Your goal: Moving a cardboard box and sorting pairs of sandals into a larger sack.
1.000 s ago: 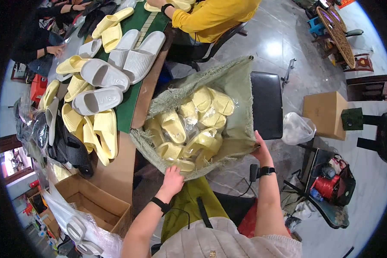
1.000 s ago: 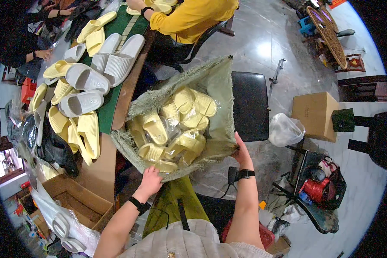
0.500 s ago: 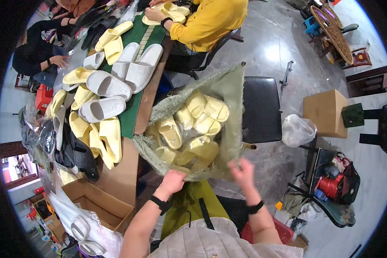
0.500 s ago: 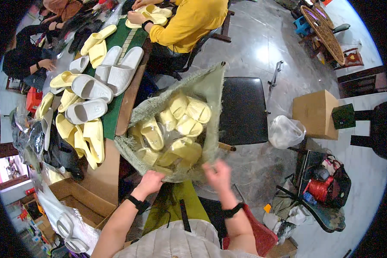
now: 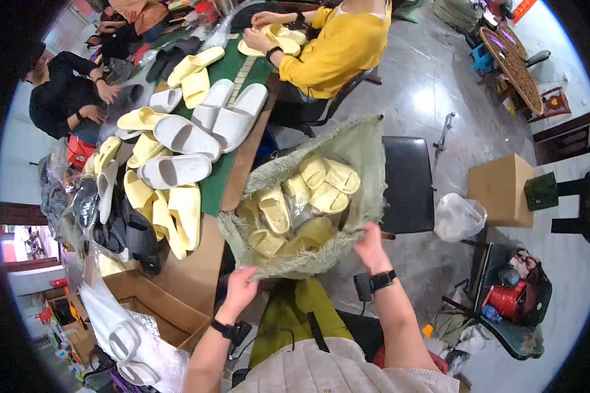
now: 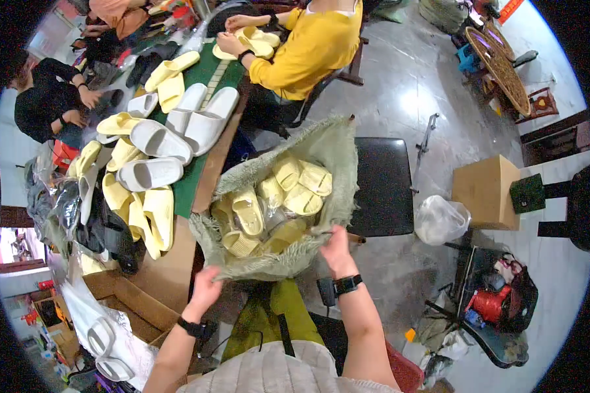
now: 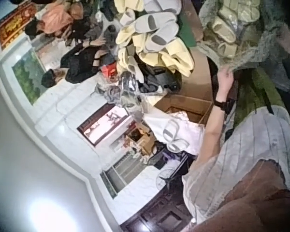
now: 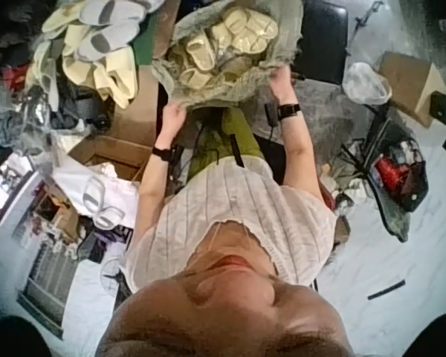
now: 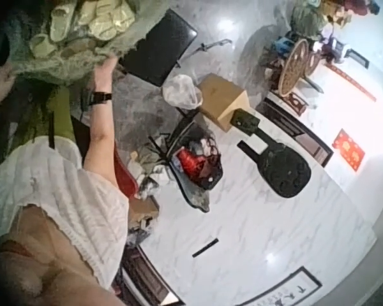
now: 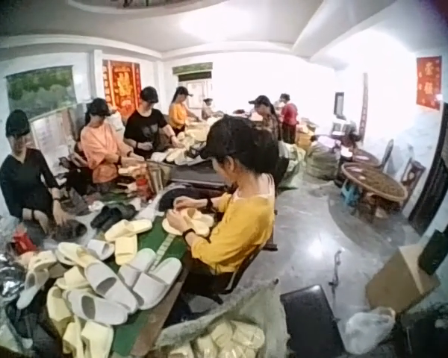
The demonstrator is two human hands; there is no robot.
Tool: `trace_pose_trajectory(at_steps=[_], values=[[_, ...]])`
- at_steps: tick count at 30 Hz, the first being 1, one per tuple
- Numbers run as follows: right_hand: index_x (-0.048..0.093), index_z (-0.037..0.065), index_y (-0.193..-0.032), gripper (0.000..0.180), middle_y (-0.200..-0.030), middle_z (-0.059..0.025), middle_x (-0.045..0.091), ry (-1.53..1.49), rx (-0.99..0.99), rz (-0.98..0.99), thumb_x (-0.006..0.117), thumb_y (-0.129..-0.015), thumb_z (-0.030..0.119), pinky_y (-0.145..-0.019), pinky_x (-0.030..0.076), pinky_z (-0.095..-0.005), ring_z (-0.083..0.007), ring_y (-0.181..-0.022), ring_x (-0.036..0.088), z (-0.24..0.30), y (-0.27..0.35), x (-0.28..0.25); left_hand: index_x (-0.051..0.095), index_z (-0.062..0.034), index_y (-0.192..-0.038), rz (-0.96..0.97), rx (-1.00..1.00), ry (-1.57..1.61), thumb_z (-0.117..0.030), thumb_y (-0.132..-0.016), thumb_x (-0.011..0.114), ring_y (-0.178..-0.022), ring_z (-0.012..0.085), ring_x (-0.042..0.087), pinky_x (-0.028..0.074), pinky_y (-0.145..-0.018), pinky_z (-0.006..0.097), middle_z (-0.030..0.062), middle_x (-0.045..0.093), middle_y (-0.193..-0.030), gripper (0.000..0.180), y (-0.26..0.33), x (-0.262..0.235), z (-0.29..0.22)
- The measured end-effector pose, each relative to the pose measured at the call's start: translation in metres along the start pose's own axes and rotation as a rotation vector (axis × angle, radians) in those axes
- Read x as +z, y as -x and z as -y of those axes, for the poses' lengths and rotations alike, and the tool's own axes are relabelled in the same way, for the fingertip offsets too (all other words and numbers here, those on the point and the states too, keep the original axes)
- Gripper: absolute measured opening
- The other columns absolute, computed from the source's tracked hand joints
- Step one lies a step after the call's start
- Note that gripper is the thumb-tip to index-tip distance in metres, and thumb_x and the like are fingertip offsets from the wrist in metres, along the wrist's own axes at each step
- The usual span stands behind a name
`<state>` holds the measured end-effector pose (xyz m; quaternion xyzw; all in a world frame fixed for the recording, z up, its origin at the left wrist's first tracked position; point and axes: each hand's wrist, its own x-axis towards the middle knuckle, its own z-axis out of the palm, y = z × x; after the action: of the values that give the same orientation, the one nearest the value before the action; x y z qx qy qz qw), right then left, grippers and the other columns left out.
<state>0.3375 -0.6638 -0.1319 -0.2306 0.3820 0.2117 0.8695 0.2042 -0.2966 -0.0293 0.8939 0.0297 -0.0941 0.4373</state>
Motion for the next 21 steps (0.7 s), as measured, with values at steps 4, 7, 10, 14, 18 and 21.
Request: trace_pose_trajectory(at_steps=[4,7,10,14,18,21], values=[[0.06,0.003,-0.125,0.04,-0.119,-0.0106,0.067,0.539,-0.475,0.429,0.049,-0.096,0.029,-0.092,0.052,-0.043,-0.0247,-0.108,0.064,0.027,0.077,0.077,0.068,-0.0014,-0.097,-0.387,-0.014,0.421,0.0,-0.075,0.058,-0.098,0.0333,0.058,0.047,-0.09,0.041,0.014,0.063,-0.102,0.024,-0.004,-0.08,-0.075],[0.052,0.002,-0.136,0.055,-0.129,-0.0114,0.063,-0.088,-0.236,0.47,0.043,-0.099,0.041,-0.098,0.049,-0.043,-0.0261,-0.117,0.06,0.024,0.123,0.115,0.067,-0.0016,-0.088,-0.271,0.254,-0.116,-0.004,-0.072,0.059,-0.104,0.0345,0.052,0.043,-0.093,0.046,0.0113,0.061,-0.105,0.018,0.006,-0.093,-0.077],[0.05,0.003,-0.14,0.056,-0.134,-0.0093,0.061,-0.088,-0.128,0.358,0.049,-0.099,0.04,-0.102,0.046,-0.0398,-0.0248,-0.124,0.056,0.019,0.105,0.074,0.064,-0.0005,-0.087,-0.152,0.359,-0.111,-0.011,-0.069,0.061,-0.119,0.0377,0.052,0.038,-0.105,0.053,0.0138,0.064,-0.11,0.021,0.013,-0.061,-0.069],[0.059,0.003,-0.133,0.05,-0.126,-0.0049,0.065,0.749,-0.02,-0.046,0.071,-0.089,0.023,-0.094,0.047,-0.0326,-0.0174,-0.114,0.059,0.008,0.064,0.036,0.061,-0.0006,-0.099,0.114,0.249,-0.03,-0.021,-0.074,0.064,-0.1,0.0413,0.064,0.048,-0.096,0.051,0.0215,0.068,-0.096,0.033,0.007,-0.014,-0.036],[0.065,-0.004,-0.117,0.039,-0.105,-0.0097,0.07,0.941,-0.017,-0.093,0.07,-0.084,0.017,-0.078,0.05,-0.0335,-0.02,-0.091,0.065,-0.01,0.03,0.015,0.046,-0.0035,-0.131,0.514,-0.153,-0.265,-0.038,-0.076,0.071,-0.095,0.0442,0.064,0.053,-0.083,0.049,0.0238,0.067,-0.099,0.069,-0.007,-0.001,-0.021],[0.066,-0.001,-0.11,0.032,-0.097,-0.0069,0.069,1.168,-0.183,-0.273,0.068,-0.084,0.017,-0.074,0.05,-0.0342,-0.0199,-0.087,0.065,-0.017,0.007,0.001,0.047,-0.0022,-0.128,0.48,0.056,-0.402,-0.04,-0.073,0.073,-0.094,0.0418,0.066,0.053,-0.079,0.048,0.0226,0.066,-0.104,0.072,-0.006,0.02,0.008]])
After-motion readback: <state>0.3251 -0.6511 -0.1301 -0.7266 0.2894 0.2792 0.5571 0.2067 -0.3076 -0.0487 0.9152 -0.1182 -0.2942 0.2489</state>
